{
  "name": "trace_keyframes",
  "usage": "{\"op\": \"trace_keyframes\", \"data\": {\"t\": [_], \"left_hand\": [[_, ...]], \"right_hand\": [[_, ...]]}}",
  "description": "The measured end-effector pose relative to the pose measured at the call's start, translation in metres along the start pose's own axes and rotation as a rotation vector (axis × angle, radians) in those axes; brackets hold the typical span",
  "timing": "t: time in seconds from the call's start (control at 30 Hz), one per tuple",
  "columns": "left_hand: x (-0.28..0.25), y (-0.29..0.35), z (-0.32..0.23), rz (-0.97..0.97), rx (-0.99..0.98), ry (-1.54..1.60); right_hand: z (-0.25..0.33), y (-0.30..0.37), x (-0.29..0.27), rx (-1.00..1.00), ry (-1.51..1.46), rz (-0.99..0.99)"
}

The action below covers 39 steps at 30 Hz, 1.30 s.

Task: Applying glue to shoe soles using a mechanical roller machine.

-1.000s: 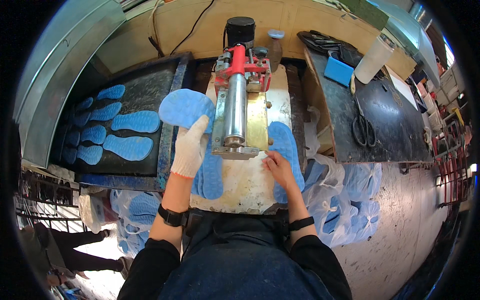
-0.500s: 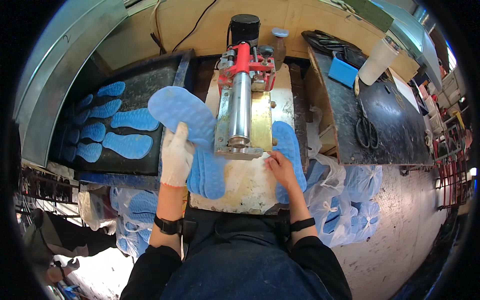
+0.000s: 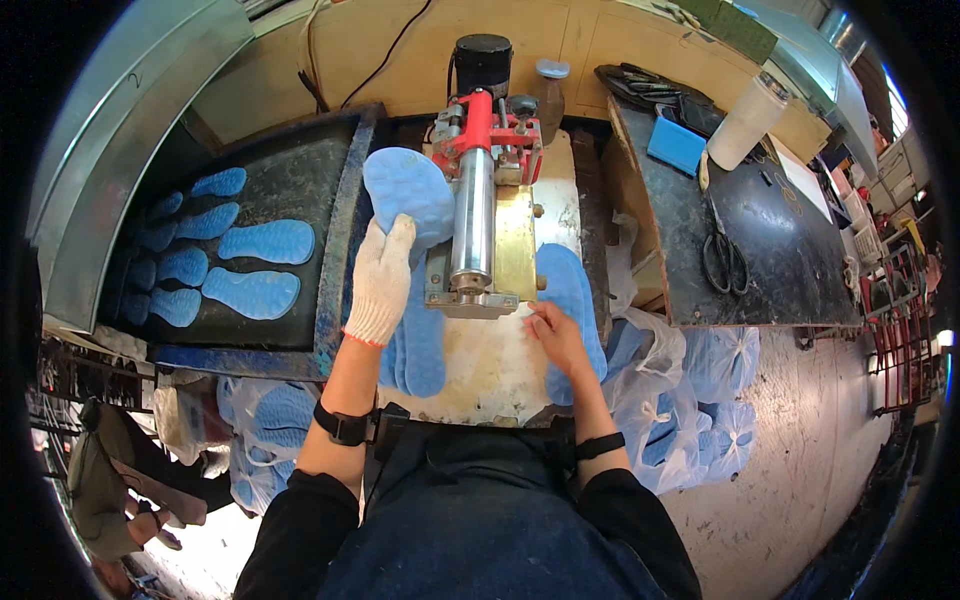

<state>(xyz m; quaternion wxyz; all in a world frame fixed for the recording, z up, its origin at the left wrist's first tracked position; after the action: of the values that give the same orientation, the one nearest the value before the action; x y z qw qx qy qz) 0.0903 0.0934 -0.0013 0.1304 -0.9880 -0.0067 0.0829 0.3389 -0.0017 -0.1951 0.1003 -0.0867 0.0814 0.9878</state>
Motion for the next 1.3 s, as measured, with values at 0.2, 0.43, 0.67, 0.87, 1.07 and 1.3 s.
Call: {"op": "trace_keyframes", "data": {"t": [0.2,0.43,0.67,0.87,1.07,1.3], "left_hand": [[-0.019,-0.002,0.001,0.045,-0.086,0.170],[-0.050,0.005,0.008,0.098,-0.402,1.043],[-0.087,0.020,-0.008,0.082,-0.372,1.110],[-0.086,0.069,-0.042,0.285,-0.412,0.937],[-0.053,0.100,-0.046,0.534,-0.390,0.555],[-0.035,0.100,-0.059,0.331,-0.372,0.365]], "right_hand": [[-0.006,-0.001,0.001,0.000,-0.066,-0.007],[0.044,0.027,-0.003,-0.006,-0.022,0.161],[0.128,0.065,0.003,-0.032,0.154,0.449],[0.180,0.083,0.021,-0.175,-0.152,0.571],[0.171,0.089,0.043,-0.333,-0.263,0.648],[0.170,0.095,0.054,-0.514,-0.067,0.454]]}}
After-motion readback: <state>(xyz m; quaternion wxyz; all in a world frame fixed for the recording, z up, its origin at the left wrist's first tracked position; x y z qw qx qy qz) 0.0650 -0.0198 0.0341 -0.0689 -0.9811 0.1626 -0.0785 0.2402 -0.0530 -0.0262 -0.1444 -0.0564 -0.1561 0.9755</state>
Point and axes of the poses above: each hand's wrist, its own y-axis away from the middle knuckle, its own x-axis out of the palm, z = x × y, the point moved 1 cm from there along -y, towards the middle knuckle, and after that the axes turned 4 degrees about -z, right-handed, at the moved point
